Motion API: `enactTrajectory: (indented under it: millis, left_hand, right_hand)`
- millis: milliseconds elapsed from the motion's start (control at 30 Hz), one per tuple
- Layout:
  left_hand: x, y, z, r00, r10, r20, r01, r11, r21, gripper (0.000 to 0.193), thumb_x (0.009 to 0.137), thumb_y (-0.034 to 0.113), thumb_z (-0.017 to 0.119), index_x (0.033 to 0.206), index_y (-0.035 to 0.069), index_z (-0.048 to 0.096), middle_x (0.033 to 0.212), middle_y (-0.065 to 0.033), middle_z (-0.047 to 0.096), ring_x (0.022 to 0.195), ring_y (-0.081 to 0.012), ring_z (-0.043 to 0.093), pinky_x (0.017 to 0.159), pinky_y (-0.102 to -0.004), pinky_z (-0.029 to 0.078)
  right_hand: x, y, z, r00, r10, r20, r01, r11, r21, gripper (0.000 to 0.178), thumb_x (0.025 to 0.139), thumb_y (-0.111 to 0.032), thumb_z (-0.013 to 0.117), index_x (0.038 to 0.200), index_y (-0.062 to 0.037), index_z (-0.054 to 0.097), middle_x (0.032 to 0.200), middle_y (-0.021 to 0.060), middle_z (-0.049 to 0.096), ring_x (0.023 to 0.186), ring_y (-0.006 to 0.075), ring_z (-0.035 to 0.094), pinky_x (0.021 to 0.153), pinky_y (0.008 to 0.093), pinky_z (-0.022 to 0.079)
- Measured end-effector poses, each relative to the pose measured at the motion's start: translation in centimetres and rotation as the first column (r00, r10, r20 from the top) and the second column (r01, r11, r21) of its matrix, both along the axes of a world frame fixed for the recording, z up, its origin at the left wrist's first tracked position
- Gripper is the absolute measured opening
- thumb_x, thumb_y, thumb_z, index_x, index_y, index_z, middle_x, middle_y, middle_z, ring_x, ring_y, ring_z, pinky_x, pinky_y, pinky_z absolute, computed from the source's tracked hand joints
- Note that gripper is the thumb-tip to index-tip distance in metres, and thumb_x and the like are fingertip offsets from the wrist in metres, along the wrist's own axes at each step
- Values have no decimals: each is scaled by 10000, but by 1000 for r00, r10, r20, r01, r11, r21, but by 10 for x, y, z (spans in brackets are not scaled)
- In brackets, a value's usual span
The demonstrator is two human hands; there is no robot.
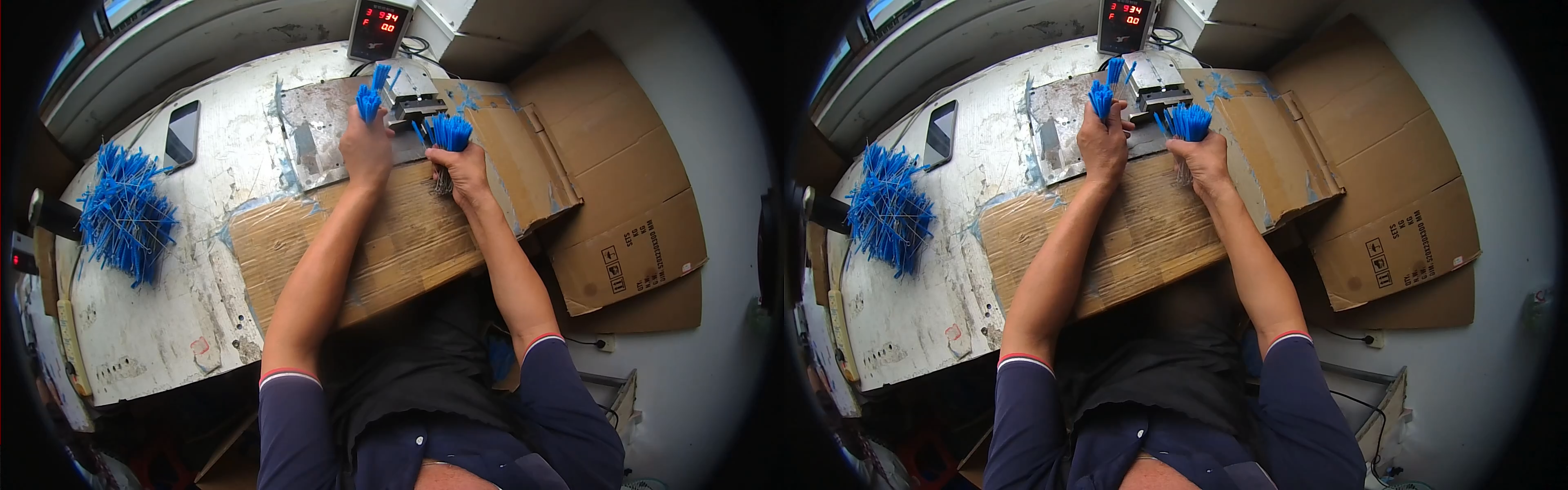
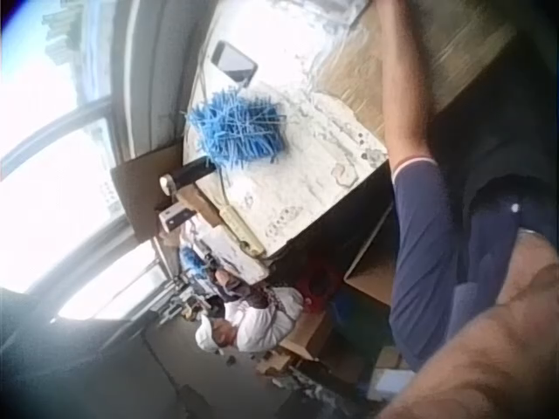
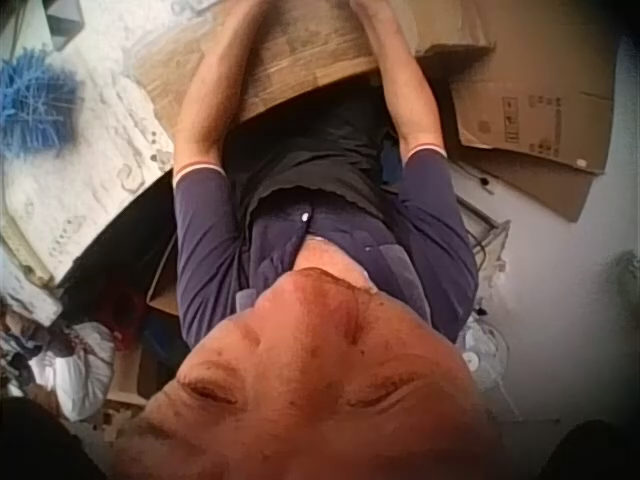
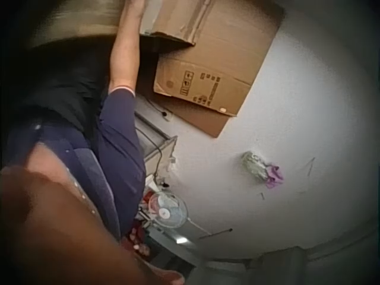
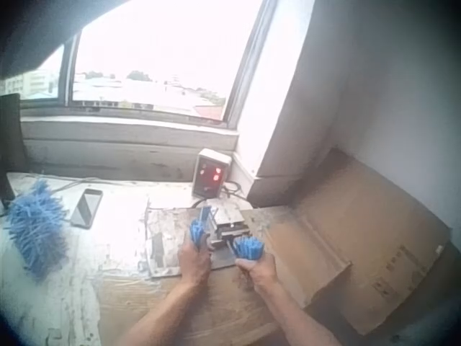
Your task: Manually assemble and secure blue brush-like components using a small workbench fixture.
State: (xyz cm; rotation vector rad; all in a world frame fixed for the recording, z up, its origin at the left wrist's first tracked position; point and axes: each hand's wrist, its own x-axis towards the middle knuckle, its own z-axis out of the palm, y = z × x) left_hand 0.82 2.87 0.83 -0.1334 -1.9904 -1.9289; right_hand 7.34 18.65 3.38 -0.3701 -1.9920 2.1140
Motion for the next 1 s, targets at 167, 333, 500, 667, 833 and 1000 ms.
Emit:
enactTrajectory:
  millis: [167,333,500,667,833,1000]
  left_hand:
    - [-3,1,-5,999,30,-29,-31,999,-21,182,1046,225,590,1066,44,588,943,-74,752,726,-176,743,607,-314,557]
    - [-2,-1,-6,983,128,-128,-144,982,-123,181,1050,244,580,1050,63,585,967,-80,767,759,-212,754,665,-369,570]
    - [-1,-1,-1,970,235,-66,-244,939,-243,210,1036,291,596,1040,83,575,857,-129,735,768,-332,731,660,-441,540]
    - [-1,-1,-4,969,239,-57,-244,914,-325,201,1017,276,612,1052,84,562,780,-181,677,781,-428,678,660,-519,489]
    - [2,1,-4,978,124,-166,-194,826,-529,136,914,79,564,1046,62,591,842,-177,669,820,-378,653,743,-511,494]
    - [1,2,-8,959,26,-283,-187,807,-561,141,889,31,555,1028,46,576,841,-183,667,812,-391,653,741,-515,498]
  right_hand:
    - [-15,3,-1,996,-85,9,84,995,47,101,743,51,752,796,21,671,695,76,661,470,154,593,410,295,471]
    - [-15,1,-6,993,-118,3,117,990,83,112,732,54,754,791,17,667,695,74,659,490,154,607,413,297,478]
    - [-15,1,-6,990,-140,-23,141,988,63,129,746,50,763,825,19,665,707,69,656,494,144,604,414,283,501]
    - [-14,1,-1,988,-145,60,141,987,75,138,762,50,772,839,16,663,721,68,656,516,137,611,420,266,518]
    - [-10,3,5,993,-108,51,112,991,-68,151,763,20,785,854,13,664,725,75,658,559,162,635,456,306,559]
    - [-8,8,3,992,-120,43,125,984,-127,188,743,32,793,872,13,658,726,95,658,563,187,639,474,339,587]
